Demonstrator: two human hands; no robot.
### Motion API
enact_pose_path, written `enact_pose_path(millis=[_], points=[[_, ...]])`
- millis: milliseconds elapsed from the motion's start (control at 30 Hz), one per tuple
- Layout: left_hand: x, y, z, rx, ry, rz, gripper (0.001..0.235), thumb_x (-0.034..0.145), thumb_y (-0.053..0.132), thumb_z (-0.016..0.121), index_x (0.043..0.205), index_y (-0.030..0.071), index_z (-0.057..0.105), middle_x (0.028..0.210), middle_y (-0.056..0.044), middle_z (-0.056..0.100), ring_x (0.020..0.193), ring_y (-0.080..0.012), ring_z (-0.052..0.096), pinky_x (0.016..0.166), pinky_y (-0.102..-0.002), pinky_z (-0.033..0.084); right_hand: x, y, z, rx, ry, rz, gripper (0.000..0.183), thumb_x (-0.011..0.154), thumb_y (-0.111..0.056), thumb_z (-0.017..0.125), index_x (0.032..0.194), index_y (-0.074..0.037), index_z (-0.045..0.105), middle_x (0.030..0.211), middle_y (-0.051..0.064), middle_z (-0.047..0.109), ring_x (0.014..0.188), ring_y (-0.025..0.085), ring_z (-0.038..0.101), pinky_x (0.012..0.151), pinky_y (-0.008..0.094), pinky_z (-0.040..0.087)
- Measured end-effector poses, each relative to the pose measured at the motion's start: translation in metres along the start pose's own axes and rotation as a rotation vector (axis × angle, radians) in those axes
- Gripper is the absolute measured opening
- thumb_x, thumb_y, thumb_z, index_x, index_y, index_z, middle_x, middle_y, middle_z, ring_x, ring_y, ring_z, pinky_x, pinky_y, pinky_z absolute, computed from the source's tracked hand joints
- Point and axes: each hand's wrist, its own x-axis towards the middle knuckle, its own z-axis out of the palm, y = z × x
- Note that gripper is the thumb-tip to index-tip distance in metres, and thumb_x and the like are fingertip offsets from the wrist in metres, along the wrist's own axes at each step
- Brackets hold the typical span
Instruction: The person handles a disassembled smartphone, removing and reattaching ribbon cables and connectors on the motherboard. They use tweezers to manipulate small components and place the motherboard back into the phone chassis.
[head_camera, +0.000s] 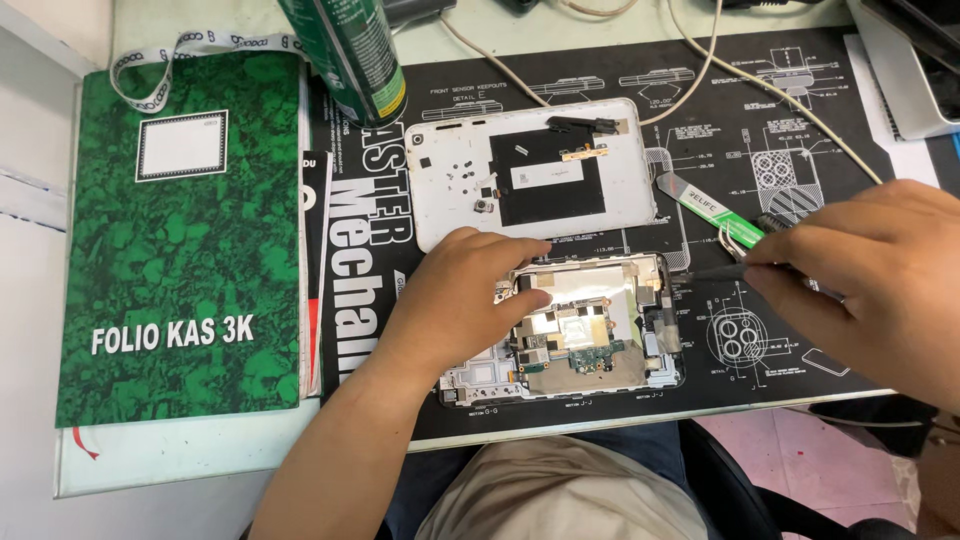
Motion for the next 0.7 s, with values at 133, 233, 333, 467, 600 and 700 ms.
enact_pose_path(millis=[133,233,333,467,600,700], points=[[-0.001,-0.001,0.003,0.002,0.0,-0.011,0.038,0.082,0.025,0.08,0.116,0.011,0.074,0.109,-0.008,0.076,0.101,-0.0304,0.066,0.092,-0.041,0.051,0.016,0.002,-0.003,-0.1,0.03,-0.009,0.011,0.074,-0.014,0.084,0.077,-0.006,0.076,0.064,0.004,0.072,0.059,0.023,0.068,0.067,0.039,0.052],[-0.002,-0.001,0.005,0.011,0.027,-0.006,0.035,0.083,0.024,0.078,0.116,0.01,0.074,0.108,-0.009,0.076,0.101,-0.0311,0.065,0.092,-0.042,0.051,0.023,0.006,0.001,-0.026,0.04,-0.008,0.01,0.077,-0.012,0.082,0.079,-0.005,0.076,0.066,0.005,0.072,0.057,0.022,0.068,0.059,0.037,0.051],[-0.002,-0.002,0.006,0.008,0.053,0.013,0.033,0.085,0.022,0.077,0.115,0.01,0.074,0.109,-0.01,0.076,0.102,-0.0317,0.066,0.093,-0.042,0.051,0.025,0.01,0.003,0.017,0.027,-0.043,0.01,0.076,-0.011,0.081,0.078,-0.003,0.075,0.067,0.008,0.073,0.058,0.023,0.07,0.055,0.036,0.053],[-0.002,-0.002,0.007,-0.007,0.054,0.019,0.032,0.085,0.021,0.077,0.115,0.01,0.074,0.108,-0.01,0.076,0.1,-0.0318,0.067,0.092,-0.042,0.051,0.025,0.011,0.004,0.052,0.016,-0.05,0.012,0.078,-0.014,0.081,0.081,-0.004,0.074,0.072,0.007,0.073,0.062,0.021,0.072,0.055,0.032,0.054],[-0.002,-0.001,0.006,-0.006,0.056,0.017,0.032,0.084,0.02,0.077,0.115,0.009,0.074,0.107,-0.01,0.076,0.099,-0.0322,0.067,0.092,-0.042,0.051,0.029,0.007,0.003,0.013,-0.003,-0.03,0.01,0.078,-0.012,0.08,0.079,-0.003,0.075,0.069,0.007,0.073,0.059,0.022,0.071,0.054,0.034,0.054],[-0.002,0.001,0.005,-0.006,0.055,0.021,0.032,0.085,0.02,0.076,0.115,0.009,0.075,0.107,-0.01,0.076,0.1,-0.0322,0.067,0.092,-0.042,0.051,0.032,-0.001,0.0,-0.07,-0.029,0.012,0.013,0.081,-0.016,0.08,0.077,-0.005,0.075,0.066,0.007,0.072,0.057,0.024,0.07,0.055,0.037,0.054]])
